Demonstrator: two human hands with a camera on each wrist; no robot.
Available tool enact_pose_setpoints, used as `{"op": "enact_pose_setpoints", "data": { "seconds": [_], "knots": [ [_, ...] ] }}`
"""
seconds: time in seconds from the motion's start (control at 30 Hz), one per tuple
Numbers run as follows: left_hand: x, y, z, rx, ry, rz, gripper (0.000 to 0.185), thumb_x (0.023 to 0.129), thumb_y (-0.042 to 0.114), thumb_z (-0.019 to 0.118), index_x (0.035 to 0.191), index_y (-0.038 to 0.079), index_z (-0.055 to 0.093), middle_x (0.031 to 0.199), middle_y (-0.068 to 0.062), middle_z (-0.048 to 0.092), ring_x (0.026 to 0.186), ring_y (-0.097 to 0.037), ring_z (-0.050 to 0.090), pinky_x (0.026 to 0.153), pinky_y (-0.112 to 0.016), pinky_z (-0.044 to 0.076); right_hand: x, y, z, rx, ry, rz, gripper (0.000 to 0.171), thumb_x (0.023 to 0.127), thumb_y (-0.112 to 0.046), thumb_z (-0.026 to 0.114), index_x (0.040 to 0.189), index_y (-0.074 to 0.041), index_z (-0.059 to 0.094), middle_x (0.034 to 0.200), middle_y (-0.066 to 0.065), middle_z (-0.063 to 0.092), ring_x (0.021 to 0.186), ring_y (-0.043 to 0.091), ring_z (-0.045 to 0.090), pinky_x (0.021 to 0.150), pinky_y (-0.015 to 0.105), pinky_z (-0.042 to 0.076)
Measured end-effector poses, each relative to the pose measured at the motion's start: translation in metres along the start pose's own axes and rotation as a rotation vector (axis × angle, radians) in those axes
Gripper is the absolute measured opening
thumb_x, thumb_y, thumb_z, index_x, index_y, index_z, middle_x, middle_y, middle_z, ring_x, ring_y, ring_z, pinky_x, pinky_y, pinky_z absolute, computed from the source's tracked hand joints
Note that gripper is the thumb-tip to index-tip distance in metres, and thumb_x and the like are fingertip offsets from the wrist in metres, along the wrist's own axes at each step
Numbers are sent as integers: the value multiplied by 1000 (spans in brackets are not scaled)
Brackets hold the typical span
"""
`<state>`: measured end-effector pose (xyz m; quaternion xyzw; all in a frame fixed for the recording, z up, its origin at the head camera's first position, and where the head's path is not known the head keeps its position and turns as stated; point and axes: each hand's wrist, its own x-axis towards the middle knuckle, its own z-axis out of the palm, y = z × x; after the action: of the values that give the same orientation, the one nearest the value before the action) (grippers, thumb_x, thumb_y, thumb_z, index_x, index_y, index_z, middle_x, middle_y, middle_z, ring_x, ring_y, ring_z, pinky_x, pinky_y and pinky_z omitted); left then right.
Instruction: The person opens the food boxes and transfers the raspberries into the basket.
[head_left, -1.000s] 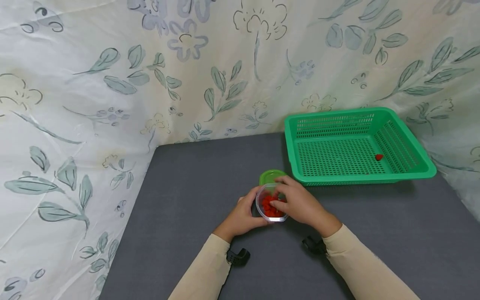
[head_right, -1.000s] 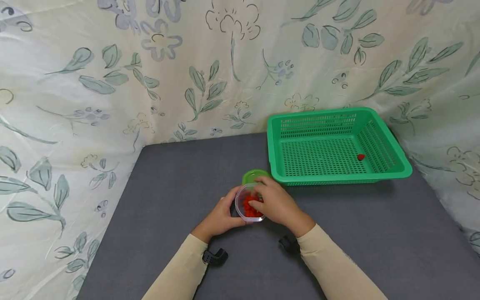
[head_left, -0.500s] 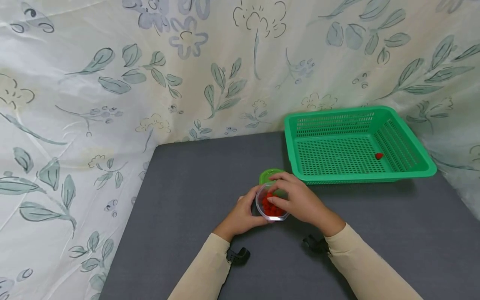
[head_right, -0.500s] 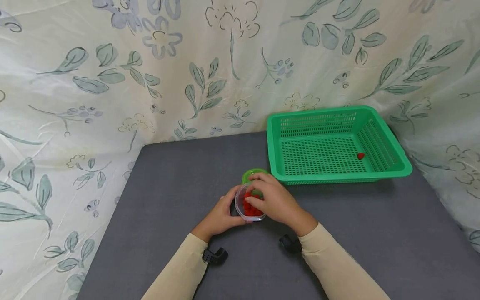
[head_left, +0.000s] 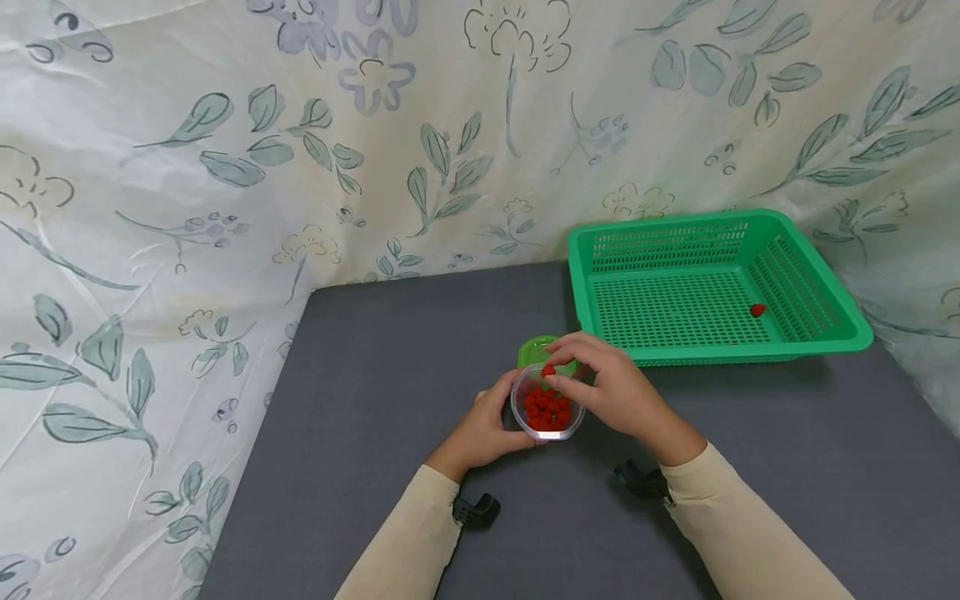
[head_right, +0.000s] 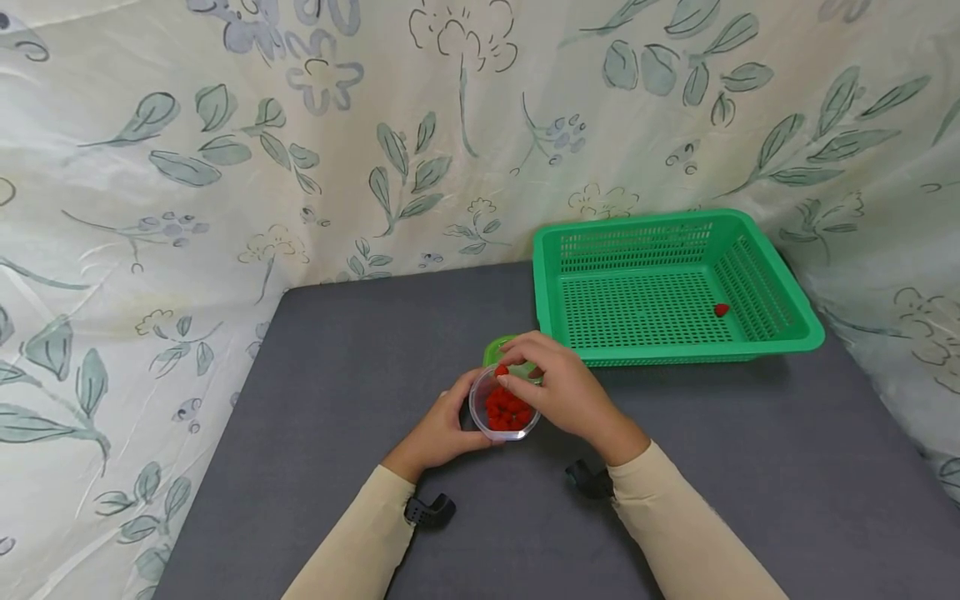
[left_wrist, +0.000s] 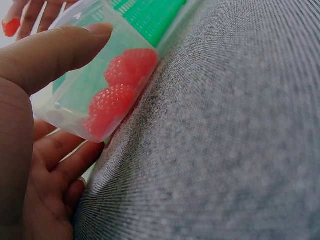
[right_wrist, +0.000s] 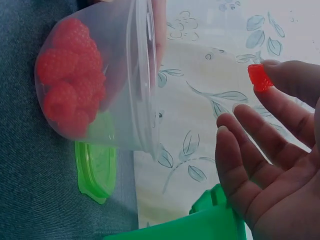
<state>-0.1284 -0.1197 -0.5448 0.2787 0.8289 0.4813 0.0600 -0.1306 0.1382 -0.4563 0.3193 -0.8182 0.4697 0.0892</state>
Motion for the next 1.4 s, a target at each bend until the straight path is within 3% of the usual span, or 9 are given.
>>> {"op": "enact_pose_setpoints", "data": {
  "seconds": [0.2,0.4,0.57,0.73,1.03,1.4],
  "knots": [
    [0,1,-2,-4,-16,-12,95,87,31,90,167,29,39,158,13,54,141,-10,49,117,-49,29,2,-1,-5,13,42,-18,17,97,-3,83,110,-13,78,132,3,69,105,26,68,78,48,60],
    [0,1,-2,-3,-13,-20,95,87,32,90,167,31,39,158,10,54,141,-11,49,117,-50,30,3,1,-14,-15,121,-17,18,95,-1,84,108,-14,79,130,6,70,101,23,69,79,38,58],
    [1,0,-1,0,-4,-25,95,86,31,91,166,31,41,157,10,56,140,-11,49,117,-49,29,4,8,-23,-36,180,30,18,95,1,84,107,-11,80,129,8,71,113,21,65,84,32,55],
    [1,1,-1,7,-1,-31,95,85,29,92,166,31,42,156,11,57,141,-11,49,118,-48,29,3,15,-31,-78,213,58,17,95,1,84,108,-8,80,128,12,71,120,24,63,84,37,55],
    [1,2,-1,-2,5,-31,94,85,28,91,166,31,42,155,11,57,140,-14,49,118,-51,30,2,22,-35,-127,224,83,13,97,-2,83,108,-10,79,128,8,71,120,24,63,84,53,54],
    [1,1,-1,4,-3,-36,93,86,30,90,165,32,41,156,14,55,140,-12,48,117,-48,31,3,25,-39,-168,291,127,11,98,-2,81,107,-6,78,125,11,71,117,28,64,85,58,53]
  ]
}}
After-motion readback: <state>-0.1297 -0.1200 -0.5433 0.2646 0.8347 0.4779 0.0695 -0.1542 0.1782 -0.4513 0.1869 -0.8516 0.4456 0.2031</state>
